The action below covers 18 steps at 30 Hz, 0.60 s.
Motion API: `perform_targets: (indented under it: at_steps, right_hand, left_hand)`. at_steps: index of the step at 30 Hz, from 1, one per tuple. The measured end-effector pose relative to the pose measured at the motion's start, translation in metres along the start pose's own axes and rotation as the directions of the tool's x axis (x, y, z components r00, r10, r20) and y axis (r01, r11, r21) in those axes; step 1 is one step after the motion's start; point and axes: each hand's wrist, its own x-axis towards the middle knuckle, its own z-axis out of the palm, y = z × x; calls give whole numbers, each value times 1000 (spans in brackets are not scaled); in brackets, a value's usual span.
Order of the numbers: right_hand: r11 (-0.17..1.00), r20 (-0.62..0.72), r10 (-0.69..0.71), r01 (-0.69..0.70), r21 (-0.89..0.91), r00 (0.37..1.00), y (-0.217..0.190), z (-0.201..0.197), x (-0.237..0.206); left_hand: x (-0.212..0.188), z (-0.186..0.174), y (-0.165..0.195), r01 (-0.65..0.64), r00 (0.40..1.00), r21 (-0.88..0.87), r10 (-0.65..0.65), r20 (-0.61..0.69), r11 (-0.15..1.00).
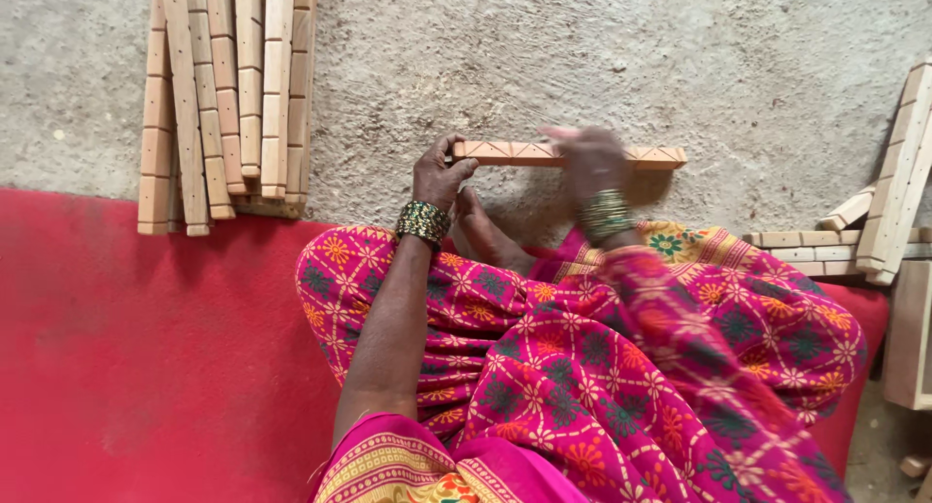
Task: The person sits cross-legged on a red mat and smooths the surface of small wooden sticks by hand. They pick up a stick, rub it back and forth between their palms, and place it back into a pile, repeating the process with multiple sticks.
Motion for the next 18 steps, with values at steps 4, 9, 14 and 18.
perform_targets:
  at_steps: [4, 9, 14, 18]
  right_hand:
    - [995, 138, -44, 56, -82, 989, -98, -6, 28]
    - [974, -155, -217, 223, 25, 964, -101, -28, 24]
    - [981, 57, -70, 79, -180, 996, 5, -56, 10]
    - [880, 186, 354, -260, -397, 916, 73, -69, 2]
  left_hand:
    - [-2, -6, -6, -28, 999, 45, 28, 20, 999]
    - [-3, -6, -7, -51, 999, 92, 49, 16, 994]
    - [0, -2, -7, 46, 998, -39, -45, 34, 998]
    - [2, 3, -9, 96, 992, -134, -83, 98, 986]
